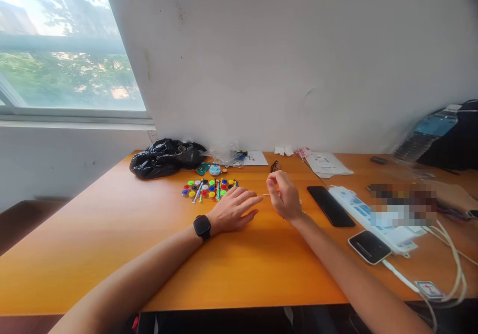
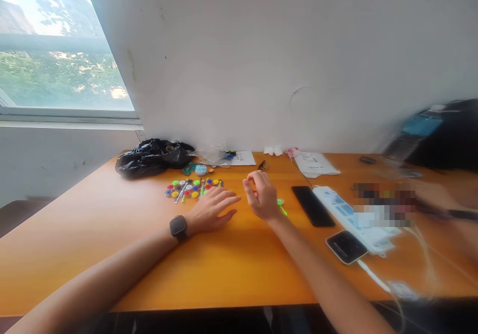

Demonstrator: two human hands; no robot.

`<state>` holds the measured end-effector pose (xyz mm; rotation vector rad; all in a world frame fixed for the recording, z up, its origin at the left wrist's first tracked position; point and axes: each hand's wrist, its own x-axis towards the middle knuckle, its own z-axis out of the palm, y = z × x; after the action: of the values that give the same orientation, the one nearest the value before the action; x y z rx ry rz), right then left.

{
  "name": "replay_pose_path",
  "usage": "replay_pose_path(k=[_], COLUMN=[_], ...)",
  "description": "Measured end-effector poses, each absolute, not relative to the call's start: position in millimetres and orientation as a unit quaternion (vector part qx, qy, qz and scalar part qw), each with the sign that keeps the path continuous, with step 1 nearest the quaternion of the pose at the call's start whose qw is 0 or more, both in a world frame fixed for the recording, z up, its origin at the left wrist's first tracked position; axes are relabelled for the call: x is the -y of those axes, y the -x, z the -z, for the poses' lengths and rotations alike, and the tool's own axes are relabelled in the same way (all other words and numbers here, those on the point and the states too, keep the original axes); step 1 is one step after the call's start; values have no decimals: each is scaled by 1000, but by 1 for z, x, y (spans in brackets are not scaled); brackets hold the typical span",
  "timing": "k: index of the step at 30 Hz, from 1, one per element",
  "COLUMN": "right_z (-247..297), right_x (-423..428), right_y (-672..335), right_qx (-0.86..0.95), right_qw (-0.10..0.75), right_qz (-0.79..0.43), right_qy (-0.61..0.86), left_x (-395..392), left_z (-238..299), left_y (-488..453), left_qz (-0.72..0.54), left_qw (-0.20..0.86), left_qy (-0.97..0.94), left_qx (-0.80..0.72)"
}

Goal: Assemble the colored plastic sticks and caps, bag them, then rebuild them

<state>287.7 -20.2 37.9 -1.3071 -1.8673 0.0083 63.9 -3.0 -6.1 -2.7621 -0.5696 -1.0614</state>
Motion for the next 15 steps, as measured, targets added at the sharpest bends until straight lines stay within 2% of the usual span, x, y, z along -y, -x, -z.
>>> replay_pose_path(k=[8, 11, 15], right_z=[-15, -2, 1], right_x=[18, 15, 15], right_y=[-257, -249, -246], right_qx=[632, 556, 485], right_qw=[495, 491, 463], right_qz=[-373, -509, -624], right_qy=[465, 436, 402], left_x=[4, 2, -1], left_z=[8, 6, 9], left_y=[-69, -69, -69], left_qz=[343, 347, 353], left_qw=[74, 42, 16], left_qy=[920, 922, 921], left_qx=[176, 169, 164])
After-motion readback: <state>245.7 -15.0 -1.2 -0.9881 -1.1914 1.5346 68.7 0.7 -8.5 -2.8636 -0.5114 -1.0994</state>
